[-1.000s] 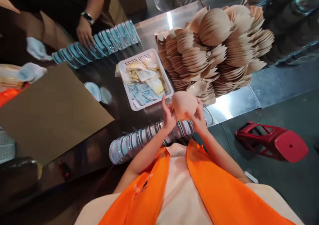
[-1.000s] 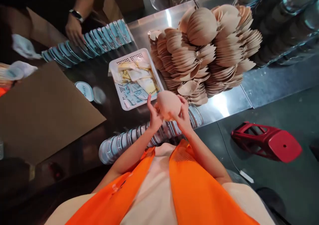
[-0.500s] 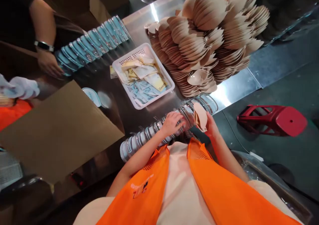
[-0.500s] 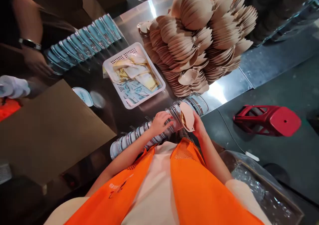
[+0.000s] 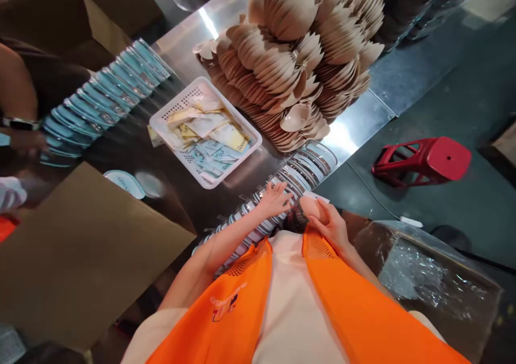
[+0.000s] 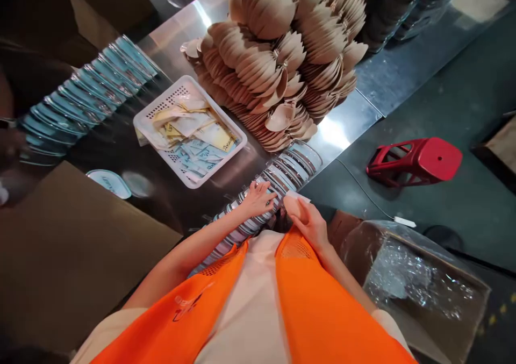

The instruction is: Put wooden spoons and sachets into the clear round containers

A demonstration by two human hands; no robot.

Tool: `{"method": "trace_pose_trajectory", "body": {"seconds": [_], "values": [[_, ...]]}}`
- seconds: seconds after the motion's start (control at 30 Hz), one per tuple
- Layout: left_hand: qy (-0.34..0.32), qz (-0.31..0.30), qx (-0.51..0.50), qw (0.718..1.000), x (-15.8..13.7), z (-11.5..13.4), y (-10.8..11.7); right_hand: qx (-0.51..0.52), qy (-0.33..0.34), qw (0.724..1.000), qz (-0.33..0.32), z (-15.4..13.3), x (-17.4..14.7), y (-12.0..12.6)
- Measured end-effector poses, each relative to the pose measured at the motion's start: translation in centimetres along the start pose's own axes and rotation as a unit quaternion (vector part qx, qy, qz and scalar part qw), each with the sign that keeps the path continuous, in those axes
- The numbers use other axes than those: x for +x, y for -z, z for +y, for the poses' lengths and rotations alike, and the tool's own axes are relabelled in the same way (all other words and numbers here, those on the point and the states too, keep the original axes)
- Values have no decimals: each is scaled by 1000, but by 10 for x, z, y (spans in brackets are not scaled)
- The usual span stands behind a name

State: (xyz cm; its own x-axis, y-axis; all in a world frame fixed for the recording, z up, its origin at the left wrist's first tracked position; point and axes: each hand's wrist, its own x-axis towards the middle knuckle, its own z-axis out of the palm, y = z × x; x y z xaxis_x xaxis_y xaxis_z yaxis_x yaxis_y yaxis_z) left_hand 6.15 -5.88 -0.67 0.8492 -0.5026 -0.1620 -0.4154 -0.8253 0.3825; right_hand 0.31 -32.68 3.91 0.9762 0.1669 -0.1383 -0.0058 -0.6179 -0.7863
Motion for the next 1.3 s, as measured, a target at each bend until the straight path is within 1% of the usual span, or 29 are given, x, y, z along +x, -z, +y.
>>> {"method": "trace_pose_trajectory", "body": {"seconds": [0.07, 0.17, 0.33, 0.4, 0.53, 0.6, 0.67, 0.73, 0.8, 0.87, 0.93, 1.0, 1.1, 1.13, 1.2, 1.3], "values": [[-7, 4, -1, 1000, 0, 0, -4, -39, 31, 999, 0, -11, 4, -3], [-22, 7, 9, 1000, 0, 0, -10, -49, 49, 998, 0, -16, 8, -3], [-21, 19, 12, 1000, -1, 2, -16, -76, 28, 996, 24, -9, 3, 2], [-39, 11, 20, 999, 0, 4, -15, -79, 17, 996, 38, -7, 0, 3], [-71, -33, 50, 996, 8, 11, -9, -68, 4, 996, 52, -2, -1, 6], [-81, -48, 43, 995, 11, 13, -9, -66, 4, 996, 61, 1, -2, 9], [-89, -41, 24, 995, 12, 15, -10, -66, 12, 996, 67, 3, -6, 10], [-73, -6, 5, 997, 11, 16, -13, -76, 31, 995, 57, 3, -9, 8], [-41, 33, -14, 999, 9, 16, -16, -108, 55, 992, 27, -1, -8, -1], [-20, 52, -41, 998, 8, 13, -19, -150, 77, 986, -8, -5, 1, -19], [-17, 52, -76, 996, 9, 9, -20, -178, 96, 979, -28, -8, 18, -44], [-20, 49, -106, 993, 9, 3, -19, -181, 125, 975, -40, -6, 40, -70], [-41, 46, -123, 990, 9, -2, -17, -160, 167, 971, -52, 9, 65, -99], [-48, 46, -122, 990, 9, -2, -15, -146, 175, 972, -49, 16, 68, -103], [-50, 52, -117, 991, 9, -1, -13, -112, 175, 978, -25, 31, 66, -103], [-33, 70, -115, 990, 8, 0, -10, -103, 160, 982, 18, 48, 53, -86]]}}
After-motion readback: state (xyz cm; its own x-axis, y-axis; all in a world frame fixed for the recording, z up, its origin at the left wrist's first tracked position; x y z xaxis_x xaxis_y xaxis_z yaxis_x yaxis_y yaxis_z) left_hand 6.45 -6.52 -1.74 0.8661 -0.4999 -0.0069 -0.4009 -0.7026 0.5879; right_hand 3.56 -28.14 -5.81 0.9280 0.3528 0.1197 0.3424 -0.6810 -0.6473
